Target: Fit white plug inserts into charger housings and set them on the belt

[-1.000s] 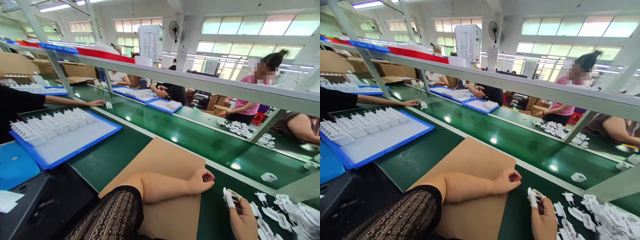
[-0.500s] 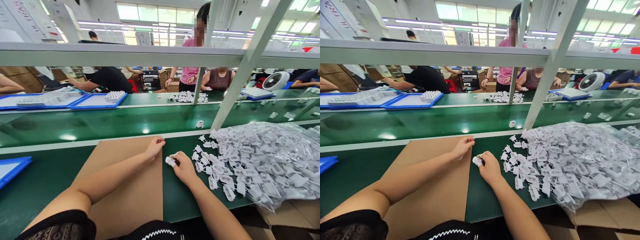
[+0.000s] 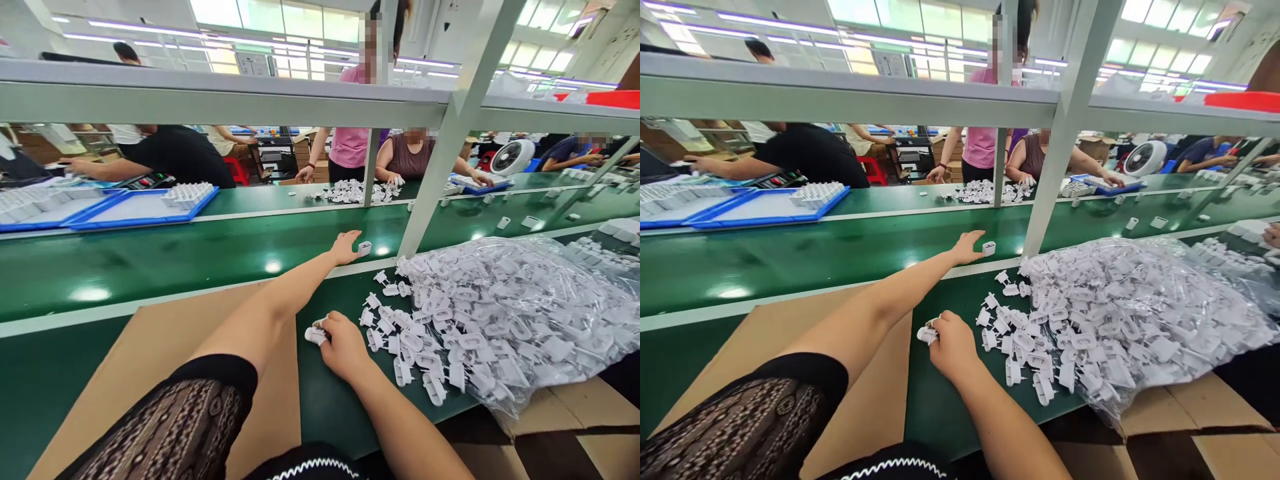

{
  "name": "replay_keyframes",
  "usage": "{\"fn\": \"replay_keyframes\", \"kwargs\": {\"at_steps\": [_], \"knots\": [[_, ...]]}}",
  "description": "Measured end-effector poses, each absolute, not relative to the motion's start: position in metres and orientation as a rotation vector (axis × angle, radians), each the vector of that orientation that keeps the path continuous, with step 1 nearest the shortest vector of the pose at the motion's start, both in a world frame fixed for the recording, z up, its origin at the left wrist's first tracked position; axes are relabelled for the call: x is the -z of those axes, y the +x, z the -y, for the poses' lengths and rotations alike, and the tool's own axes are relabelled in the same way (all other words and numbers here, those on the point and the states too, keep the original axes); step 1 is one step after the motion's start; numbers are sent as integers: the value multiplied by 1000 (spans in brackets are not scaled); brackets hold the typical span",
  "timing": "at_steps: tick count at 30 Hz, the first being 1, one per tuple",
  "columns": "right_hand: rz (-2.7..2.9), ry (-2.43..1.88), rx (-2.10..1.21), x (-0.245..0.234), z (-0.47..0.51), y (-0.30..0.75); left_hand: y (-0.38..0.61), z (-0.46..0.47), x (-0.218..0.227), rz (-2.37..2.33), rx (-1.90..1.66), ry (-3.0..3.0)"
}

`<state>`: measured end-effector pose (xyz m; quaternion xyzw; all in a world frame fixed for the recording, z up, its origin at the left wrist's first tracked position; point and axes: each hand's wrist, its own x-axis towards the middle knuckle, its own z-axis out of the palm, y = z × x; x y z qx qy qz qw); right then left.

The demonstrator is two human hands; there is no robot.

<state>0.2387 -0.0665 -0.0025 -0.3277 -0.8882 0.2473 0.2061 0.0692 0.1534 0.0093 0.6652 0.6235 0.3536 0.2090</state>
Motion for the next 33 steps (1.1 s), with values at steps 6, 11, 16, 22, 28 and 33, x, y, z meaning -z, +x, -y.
{"fn": "replay_keyframes", "kwargs": {"at_steps": [6,11,16,22,28,33], "knots": [[2509,-909,-666,4,63,239,82,-182,-5,-1625,-642,2059],[2533,-908,-666,3,65,239,70,-151,-14,-1746,-635,2108],[2407,-862,-725,0,60,242,36,-66,-24,-1899,-719,2097],[1896,-944,-1021,-2,43,244,29,59,-9,-2116,-748,1753],[1531,-917,-1699,-3,41,239,58,121,-1,-2038,-943,1528],[1618,-946,-1576,-2,45,238,61,133,13,-1621,-1071,1439]]}}
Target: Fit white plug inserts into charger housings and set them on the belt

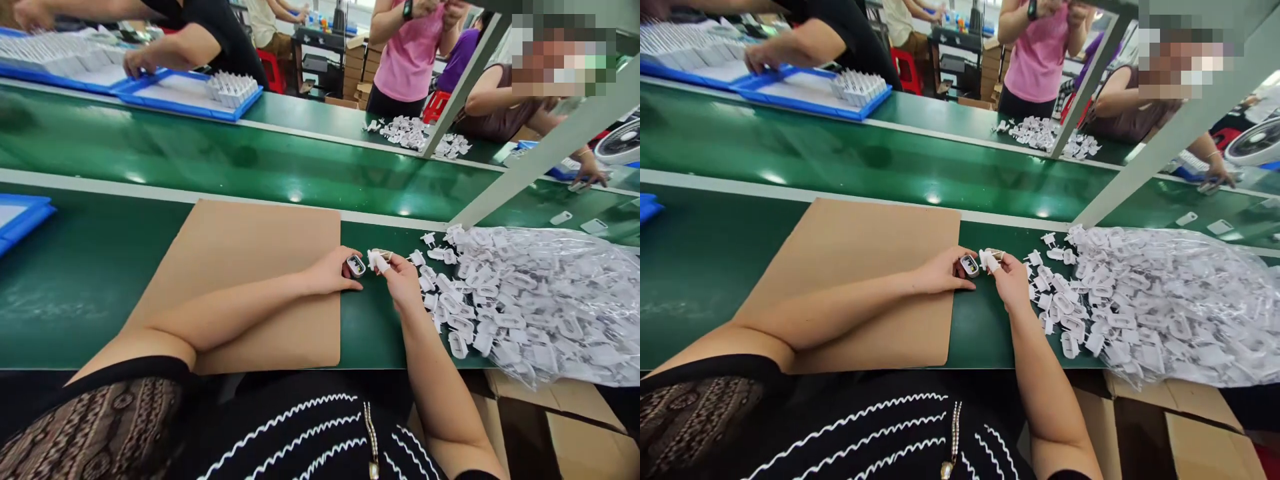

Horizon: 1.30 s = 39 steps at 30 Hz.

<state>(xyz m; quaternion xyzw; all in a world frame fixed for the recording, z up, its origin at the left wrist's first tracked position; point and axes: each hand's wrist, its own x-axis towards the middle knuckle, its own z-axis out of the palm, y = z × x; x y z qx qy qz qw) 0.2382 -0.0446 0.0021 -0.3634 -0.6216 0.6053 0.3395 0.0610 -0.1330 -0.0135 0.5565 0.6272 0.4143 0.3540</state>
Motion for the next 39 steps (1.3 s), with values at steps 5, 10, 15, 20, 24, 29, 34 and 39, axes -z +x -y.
{"fn": "replay_keyframes", "kwargs": {"at_steps": [5,10,15,20,24,29,34,39], "knots": [[2069,-896,-836,-9,49,245,68,133,25,-1639,-1209,1438],[2378,-618,-311,-15,59,249,69,134,27,-1594,-1280,1524],[2516,-518,-148,-15,65,246,65,133,26,-1487,-1282,1511],[2584,-502,-110,-21,69,242,64,133,22,-1496,-1278,1500],[2580,-495,-70,-20,69,241,65,132,21,-1517,-1257,1505],[2568,-486,-95,-19,67,242,66,132,21,-1517,-1253,1488],[2580,-482,-71,-21,71,240,65,132,20,-1512,-1231,1483],[2650,-554,-89,-23,73,237,64,132,20,-1513,-1230,1479]]}}
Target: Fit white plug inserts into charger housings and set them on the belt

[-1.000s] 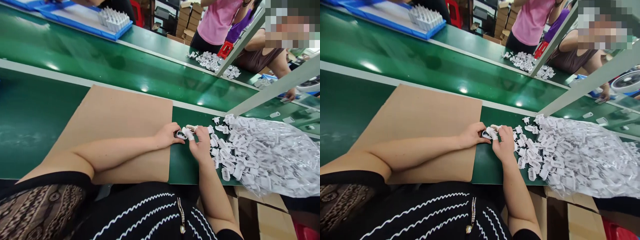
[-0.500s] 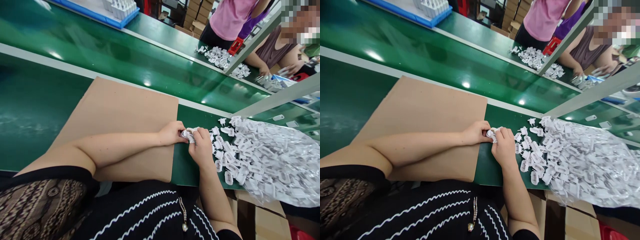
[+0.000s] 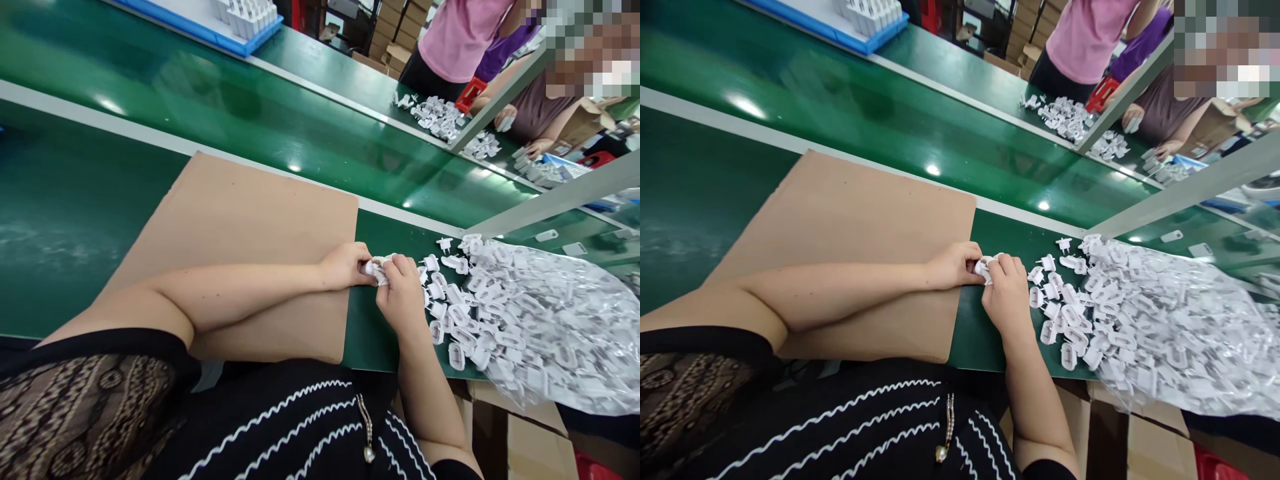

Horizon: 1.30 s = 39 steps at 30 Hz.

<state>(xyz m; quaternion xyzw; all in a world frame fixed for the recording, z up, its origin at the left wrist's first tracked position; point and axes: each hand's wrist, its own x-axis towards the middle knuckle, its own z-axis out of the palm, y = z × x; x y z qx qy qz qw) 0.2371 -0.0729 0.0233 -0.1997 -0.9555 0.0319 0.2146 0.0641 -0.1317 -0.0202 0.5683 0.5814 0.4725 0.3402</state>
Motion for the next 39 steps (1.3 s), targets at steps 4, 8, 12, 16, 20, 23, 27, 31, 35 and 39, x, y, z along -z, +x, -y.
{"fn": "replay_keyframes", "kwargs": {"at_steps": [4,8,12,16,20,23,27,31,35,39], "knots": [[2671,-611,-103,-26,72,235,65,132,22,-1516,-1236,1469],[2714,-666,-143,-32,75,232,68,133,22,-1551,-1227,1469],[2722,-759,-87,-33,78,228,68,134,21,-1578,-1196,1493],[2667,-805,-149,-27,76,230,68,135,23,-1596,-1155,1483],[2591,-823,-286,-19,76,234,69,139,30,-1549,-1131,1458],[2421,-842,-552,-14,74,237,70,138,34,-1505,-1105,1425],[2199,-925,-657,-11,54,248,60,115,27,-1431,-1128,1294],[2213,-1382,-195,-6,24,263,22,67,8,-1745,-1171,1239],[2282,-1774,-63,1,12,270,-25,20,-8,-2091,-1183,1091],[2336,-1775,-42,0,13,269,-40,0,-15,-2133,-1211,1073]]}}
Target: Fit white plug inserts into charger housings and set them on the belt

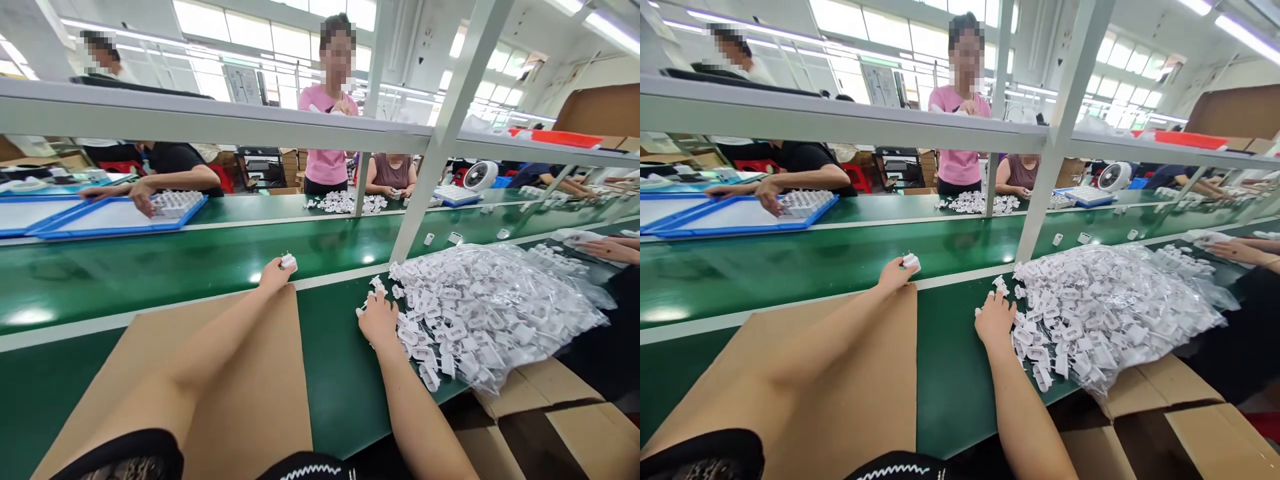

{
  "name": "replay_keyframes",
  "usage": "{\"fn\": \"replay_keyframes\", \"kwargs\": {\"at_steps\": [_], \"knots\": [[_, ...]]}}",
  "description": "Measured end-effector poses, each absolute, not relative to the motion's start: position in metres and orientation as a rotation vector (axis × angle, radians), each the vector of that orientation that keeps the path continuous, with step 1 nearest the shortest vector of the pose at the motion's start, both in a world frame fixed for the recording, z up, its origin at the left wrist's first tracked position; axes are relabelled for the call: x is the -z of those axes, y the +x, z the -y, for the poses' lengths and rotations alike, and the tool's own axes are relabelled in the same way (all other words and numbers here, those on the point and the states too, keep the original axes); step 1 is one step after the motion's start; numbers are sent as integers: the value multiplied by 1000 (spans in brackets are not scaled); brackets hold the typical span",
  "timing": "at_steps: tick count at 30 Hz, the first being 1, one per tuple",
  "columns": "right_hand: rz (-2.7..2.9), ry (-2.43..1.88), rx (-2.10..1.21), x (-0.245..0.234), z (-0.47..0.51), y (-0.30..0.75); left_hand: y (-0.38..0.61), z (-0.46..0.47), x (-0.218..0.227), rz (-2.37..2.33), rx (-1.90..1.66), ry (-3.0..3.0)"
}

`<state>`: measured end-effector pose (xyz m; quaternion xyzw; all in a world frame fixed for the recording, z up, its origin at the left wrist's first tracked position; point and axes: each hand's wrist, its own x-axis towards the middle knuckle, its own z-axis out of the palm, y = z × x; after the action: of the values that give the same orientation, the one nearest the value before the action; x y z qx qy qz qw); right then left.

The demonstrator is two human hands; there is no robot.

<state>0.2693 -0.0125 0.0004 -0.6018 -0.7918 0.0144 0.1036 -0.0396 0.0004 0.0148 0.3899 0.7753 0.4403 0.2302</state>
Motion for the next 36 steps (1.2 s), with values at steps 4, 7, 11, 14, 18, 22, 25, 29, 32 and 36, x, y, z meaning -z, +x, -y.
{"fn": "replay_keyframes", "kwargs": {"at_steps": [4,7,11,14,18,22,25,29,32,36], "knots": [[2300,-1722,-32,-7,12,269,-18,11,-18,-2007,-1261,1150],[2288,-1670,9,-7,8,270,4,28,-28,-1781,-1315,1202],[2298,-1616,94,0,5,271,20,50,-46,-1633,-1346,1181],[2256,-1565,139,2,8,274,26,67,-50,-1596,-1292,1203],[2199,-1344,-48,-6,19,273,36,87,-31,-1476,-1119,1262],[2318,-752,-614,-15,35,261,47,99,-5,-1264,-1033,1157],[2271,-590,-882,-14,43,253,50,104,3,-1139,-1037,1063],[2227,-540,-1027,-13,45,250,50,106,4,-1029,-1055,1012],[2202,-540,-1055,-14,45,251,52,107,5,-920,-1067,947],[2147,-551,-1005,-14,48,249,57,109,7,-838,-1060,824]]}}
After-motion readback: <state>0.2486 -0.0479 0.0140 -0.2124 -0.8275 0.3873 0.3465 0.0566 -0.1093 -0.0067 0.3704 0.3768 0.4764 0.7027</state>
